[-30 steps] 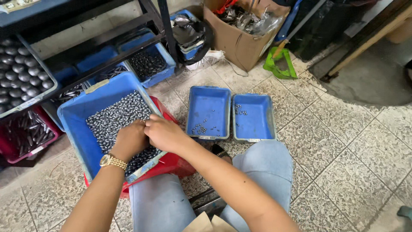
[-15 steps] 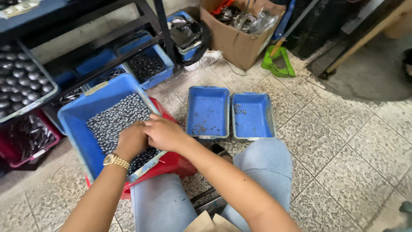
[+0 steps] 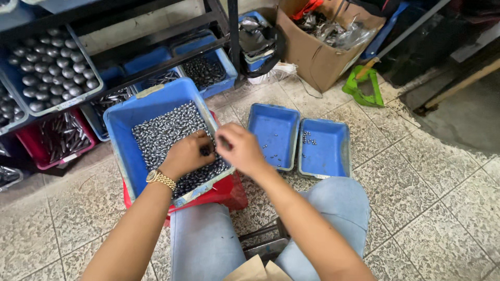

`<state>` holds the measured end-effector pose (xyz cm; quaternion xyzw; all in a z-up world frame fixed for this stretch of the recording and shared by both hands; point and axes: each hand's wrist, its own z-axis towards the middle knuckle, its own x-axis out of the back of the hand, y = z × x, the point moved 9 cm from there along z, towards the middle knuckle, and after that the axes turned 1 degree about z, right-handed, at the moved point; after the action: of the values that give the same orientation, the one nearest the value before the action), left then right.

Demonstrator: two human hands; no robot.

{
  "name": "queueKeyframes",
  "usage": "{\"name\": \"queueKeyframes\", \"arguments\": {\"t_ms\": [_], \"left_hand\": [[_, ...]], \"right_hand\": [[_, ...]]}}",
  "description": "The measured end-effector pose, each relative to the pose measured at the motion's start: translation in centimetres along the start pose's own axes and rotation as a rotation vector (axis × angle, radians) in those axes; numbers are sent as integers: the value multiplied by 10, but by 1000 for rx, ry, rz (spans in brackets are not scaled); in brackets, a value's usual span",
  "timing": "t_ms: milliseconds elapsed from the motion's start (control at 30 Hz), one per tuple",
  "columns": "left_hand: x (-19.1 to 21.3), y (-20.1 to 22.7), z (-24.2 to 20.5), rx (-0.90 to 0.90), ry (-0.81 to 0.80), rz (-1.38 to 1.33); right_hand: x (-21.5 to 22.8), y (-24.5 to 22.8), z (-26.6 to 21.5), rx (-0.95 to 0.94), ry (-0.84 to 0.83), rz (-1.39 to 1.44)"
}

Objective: The person sits on a low stool and sorts small metallic fasteners by hand from a large blue bin into two smaller blue trays. They repeatedly scoop fasteners, separate them, and place them into the trays.

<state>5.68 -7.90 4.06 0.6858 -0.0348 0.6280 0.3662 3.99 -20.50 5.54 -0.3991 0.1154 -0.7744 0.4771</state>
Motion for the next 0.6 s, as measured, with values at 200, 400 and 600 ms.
{"name": "queueKeyframes", "arguments": {"t_ms": [200,400,600], "left_hand": [[-13,-33,8,141,72,-168],[-2,-33,4,202,83,-340],[-5,-38,4,236,78,-447]], "right_hand": [[103,52,-3,-220,160,107],[130,150,-47,-414,101,-15],[122,203,-64,-483,113,-142]]}}
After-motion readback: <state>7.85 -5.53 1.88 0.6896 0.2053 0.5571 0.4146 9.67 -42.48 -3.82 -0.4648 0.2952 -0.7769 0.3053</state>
